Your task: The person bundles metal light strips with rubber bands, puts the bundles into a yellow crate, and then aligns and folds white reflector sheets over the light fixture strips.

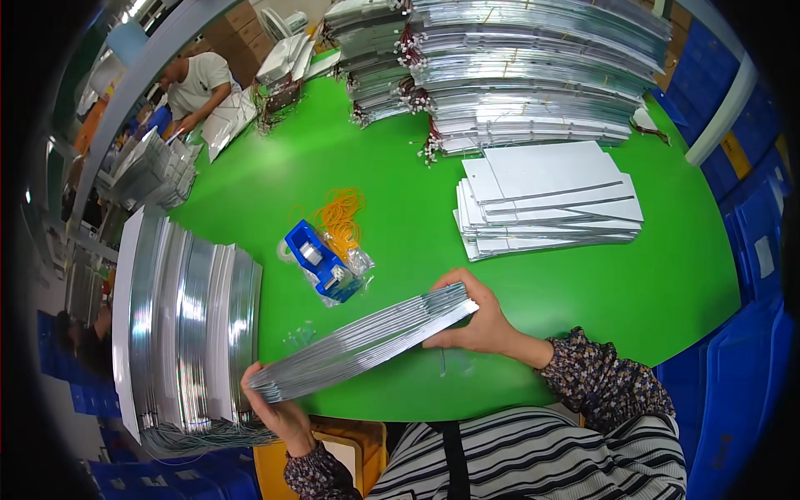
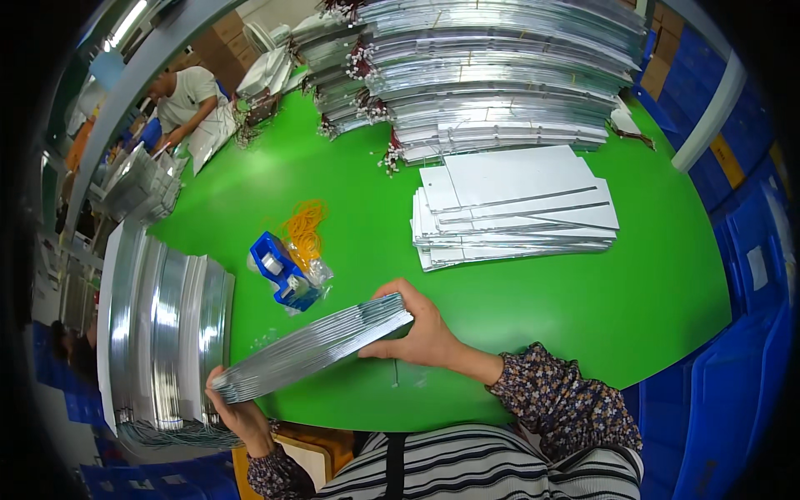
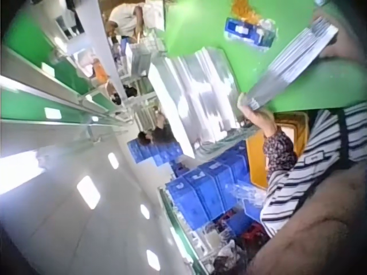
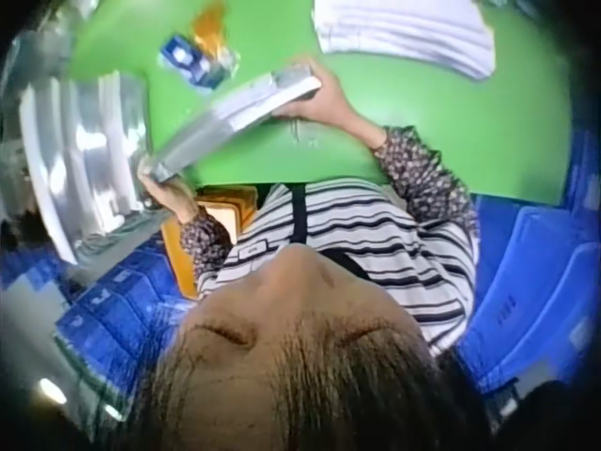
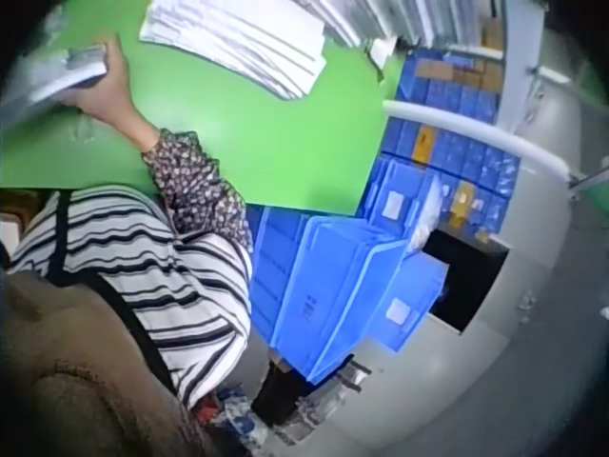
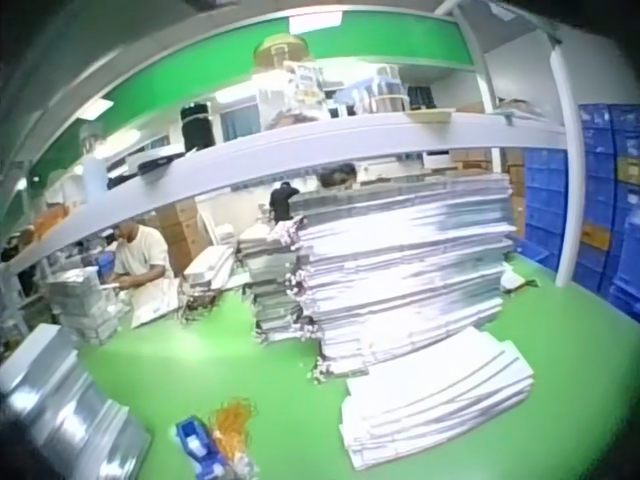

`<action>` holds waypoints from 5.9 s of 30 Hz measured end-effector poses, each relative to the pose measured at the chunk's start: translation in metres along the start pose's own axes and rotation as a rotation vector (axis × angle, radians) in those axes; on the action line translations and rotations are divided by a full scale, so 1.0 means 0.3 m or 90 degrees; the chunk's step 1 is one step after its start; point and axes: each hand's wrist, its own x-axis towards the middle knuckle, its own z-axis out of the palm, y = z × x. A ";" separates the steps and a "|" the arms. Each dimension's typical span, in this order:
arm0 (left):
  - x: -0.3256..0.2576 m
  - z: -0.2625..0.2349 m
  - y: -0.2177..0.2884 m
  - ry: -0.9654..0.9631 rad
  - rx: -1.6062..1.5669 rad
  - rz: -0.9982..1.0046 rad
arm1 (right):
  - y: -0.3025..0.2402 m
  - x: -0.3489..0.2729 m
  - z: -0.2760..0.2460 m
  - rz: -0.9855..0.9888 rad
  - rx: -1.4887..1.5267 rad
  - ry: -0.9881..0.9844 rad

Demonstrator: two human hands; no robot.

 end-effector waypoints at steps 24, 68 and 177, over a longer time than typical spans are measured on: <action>0.097 0.447 0.186 -0.586 0.776 0.282 | 0.261 0.551 0.141 -0.161 -0.358 -0.106; 0.048 0.406 0.168 -0.514 0.744 0.309 | -0.324 0.227 -0.060 -0.153 -0.392 -0.358; 0.063 0.334 0.228 -0.657 0.730 0.175 | -0.303 0.166 -0.056 -0.281 -0.419 -0.333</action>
